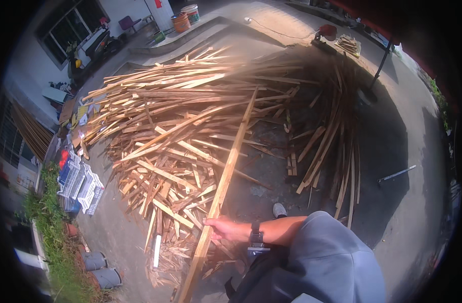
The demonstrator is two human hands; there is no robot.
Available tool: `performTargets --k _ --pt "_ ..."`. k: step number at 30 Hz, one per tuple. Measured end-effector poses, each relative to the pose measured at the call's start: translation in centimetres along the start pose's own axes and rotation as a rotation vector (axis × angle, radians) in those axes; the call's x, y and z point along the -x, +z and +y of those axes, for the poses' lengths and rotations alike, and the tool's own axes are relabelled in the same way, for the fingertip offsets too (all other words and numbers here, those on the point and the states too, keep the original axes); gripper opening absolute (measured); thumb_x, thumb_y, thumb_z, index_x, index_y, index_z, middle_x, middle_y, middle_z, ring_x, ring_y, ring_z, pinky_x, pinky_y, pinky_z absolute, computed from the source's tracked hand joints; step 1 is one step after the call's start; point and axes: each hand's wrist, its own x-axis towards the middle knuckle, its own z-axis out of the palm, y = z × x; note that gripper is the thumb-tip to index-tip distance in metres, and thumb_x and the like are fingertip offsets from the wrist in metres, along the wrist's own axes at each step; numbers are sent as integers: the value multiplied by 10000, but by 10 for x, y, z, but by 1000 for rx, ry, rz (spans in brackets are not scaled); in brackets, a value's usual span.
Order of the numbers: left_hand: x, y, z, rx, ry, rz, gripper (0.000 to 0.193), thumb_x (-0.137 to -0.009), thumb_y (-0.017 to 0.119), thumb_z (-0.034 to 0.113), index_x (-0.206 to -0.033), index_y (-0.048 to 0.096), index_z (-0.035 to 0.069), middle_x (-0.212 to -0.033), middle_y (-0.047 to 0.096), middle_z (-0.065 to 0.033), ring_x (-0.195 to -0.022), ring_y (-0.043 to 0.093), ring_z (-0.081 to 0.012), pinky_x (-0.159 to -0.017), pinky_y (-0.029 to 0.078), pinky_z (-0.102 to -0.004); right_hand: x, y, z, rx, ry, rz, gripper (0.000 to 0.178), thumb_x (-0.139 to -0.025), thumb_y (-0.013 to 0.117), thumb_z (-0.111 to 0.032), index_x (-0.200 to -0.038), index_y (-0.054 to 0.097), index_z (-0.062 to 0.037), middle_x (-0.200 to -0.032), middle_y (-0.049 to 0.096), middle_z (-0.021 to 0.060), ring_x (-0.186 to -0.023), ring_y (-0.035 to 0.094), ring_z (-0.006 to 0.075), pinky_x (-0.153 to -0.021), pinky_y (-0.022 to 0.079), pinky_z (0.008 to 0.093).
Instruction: The person sorts through a pile of wood strips by hand, selecting pieces and carrying them to a miter saw. They then stack several wood strips together and use the miter saw to cut them to length.
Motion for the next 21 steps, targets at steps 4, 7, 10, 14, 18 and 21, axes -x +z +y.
performTargets --k 4,7,10,14,18,21 --pt "-35 -15 90 116 201 -66 443 -627 688 347 -943 591 52 -815 582 -133 -799 529 -327 -787 375 -453 32 -89 -27 -18 -188 308 329 -789 641 -181 -1026 540 24 -1000 573 112 -880 552 221 -712 456 372" --pt "-53 -30 167 203 405 -143 441 -636 694 339 -945 580 47 -836 581 -126 -824 528 -323 -793 383 -442 42 -157 -43 13 -276 635 270 -768 637 -176 -923 577 37 -864 597 103 -773 574 202 -645 455 331" --pt "-56 -56 254 290 615 -258 439 -645 701 332 -947 569 42 -857 580 -120 -850 528 -319 -798 392 -432 62 -222 -81 2 -308 815 299 -765 627 -164 -956 562 56 -834 607 119 -697 585 224 -594 471 341" --pt "-35 -96 374 411 888 -491 438 -656 709 322 -949 555 35 -885 578 -111 -884 528 -314 -805 403 -418 103 -289 -177 -300 -753 783 143 -776 568 -85 -879 562 13 -768 592 96 -637 579 201 -513 478 347" --pt "25 -156 504 512 1112 -946 438 -668 717 312 -952 541 28 -913 577 -102 -917 528 -309 -813 415 -405 185 -384 -289 10 -1198 965 159 -766 557 -82 -899 562 5 -719 504 13 -611 446 90 -539 356 237" --pt "93 -223 607 1255 1629 -1077 734 -665 740 351 -1218 398 11 -1110 534 -199 -1046 500 -342 -863 419 -393 249 -403 -323 -71 -1336 1133 379 -775 569 -103 -1117 501 44 -754 519 23 -662 474 83 -561 369 229"
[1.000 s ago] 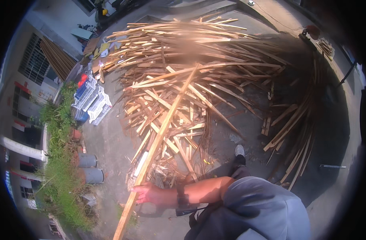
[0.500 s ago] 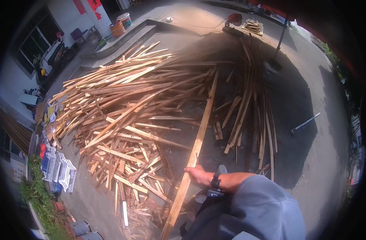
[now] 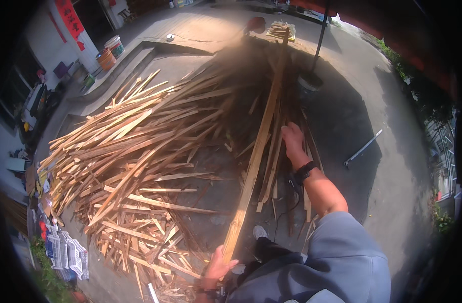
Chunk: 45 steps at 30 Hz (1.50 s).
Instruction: The person sorts through a pile of wood strips by hand, selecting pieces and carrying them to a miter saw. They then stack several wood strips together and use the miter saw to cut them to length.
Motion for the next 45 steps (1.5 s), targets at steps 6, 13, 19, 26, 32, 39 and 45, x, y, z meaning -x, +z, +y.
performTargets --k 6,13,19,26,32,39,45 --pt "-132 38 126 -327 246 -427 806 -740 652 387 -1371 248 93 -1327 373 -183 -1246 314 -334 -1035 229 -440 3 -115 20 103 208 140 271 -771 560 -85 -1024 524 8 -686 527 33 -541 486 114 -454 368 237" --pt "-86 12 9 -168 -239 -244 662 -766 641 347 -1297 368 62 -1182 517 -176 -1138 455 -311 -954 367 -387 117 -238 94 410 753 35 114 -728 517 -32 -622 526 -73 -561 483 25 -468 471 131 -395 359 251" --pt "3 -17 -48 14 -375 75 534 -787 637 256 -1211 441 -3 -1031 579 -172 -960 567 -266 -820 439 -347 166 -237 118 368 1057 -164 73 -770 534 -92 -702 551 -72 -595 509 28 -509 503 141 -433 410 270" --pt "84 -13 -114 173 -527 378 515 -783 639 215 -1220 447 22 -827 565 -85 -793 541 -168 -712 448 -307 116 -171 129 470 948 -428 45 -774 555 -62 -815 571 -66 -627 551 33 -515 535 153 -433 435 280" --pt "103 -22 -156 329 -585 402 360 -824 589 107 -1154 463 40 -919 549 -35 -852 517 -122 -753 444 -273 95 -120 128 497 893 -451 87 -765 582 -71 -850 590 -86 -676 577 29 -556 564 147 -468 469 274" --pt "89 -88 -209 -30 -544 140 372 -775 597 158 -1083 520 -35 -1025 569 -179 -949 555 -276 -822 443 -341 123 -67 124 610 887 -552 122 -755 570 -62 -875 594 -75 -661 557 15 -538 542 123 -444 430 240" --pt "62 -190 -213 123 -378 202 462 -775 612 216 -1139 469 -29 -935 594 -176 -910 583 -275 -780 460 -353 169 30 122 676 851 -681 162 -765 569 -69 -917 587 -15 -658 547 25 -545 525 118 -461 408 236"
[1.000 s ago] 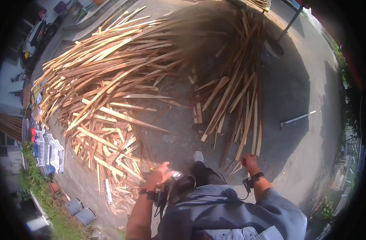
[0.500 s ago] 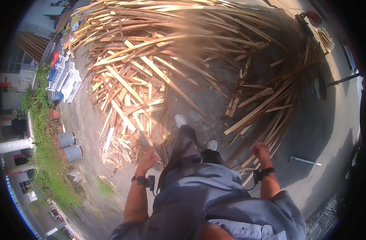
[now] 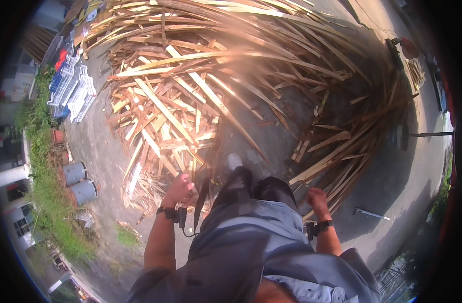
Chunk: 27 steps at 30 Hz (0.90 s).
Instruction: The person sorts through a pile of wood strips by hand, selecting pieces and carrying them to a miter saw. They then stack several wood strips together and use the miter saw to cut them to length.
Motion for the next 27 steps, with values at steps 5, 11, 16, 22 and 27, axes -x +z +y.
performTargets --k 5,11,16,22,27 --pt "-26 -28 -19 296 -236 274 492 -769 638 227 -1173 464 7 -964 598 -175 -913 585 -246 -773 463 -345 -21 54 -50 129 18 -87 236 -761 589 -83 -978 576 9 -675 566 51 -540 529 127 -480 420 243" --pt "-13 -25 -13 156 -290 97 435 -769 641 209 -1118 496 -9 -906 609 -147 -843 597 -219 -719 469 -335 -92 78 -107 253 53 -29 229 -741 599 -76 -949 590 20 -658 579 74 -542 545 133 -466 432 262" --pt "12 -4 -1 220 -527 160 480 -764 651 232 -1132 486 -28 -848 632 -144 -810 611 -221 -690 483 -326 -177 124 -148 337 65 -147 202 -747 584 -59 -933 589 20 -657 556 63 -513 506 123 -417 373 253" --pt "-8 28 23 377 -640 52 438 -788 639 200 -1154 500 3 -852 626 -110 -797 586 -179 -711 473 -306 -353 193 -144 848 -365 -319 260 -731 595 -97 -970 560 2 -687 579 84 -605 561 192 -556 447 305" --pt "-9 74 52 719 -796 162 361 -814 604 133 -1136 516 -2 -838 615 -60 -796 559 -120 -731 462 -271 -396 350 -278 1197 -796 -262 500 -679 604 -82 -1153 466 0 -1131 496 228 -1067 460 381 -936 383 394"
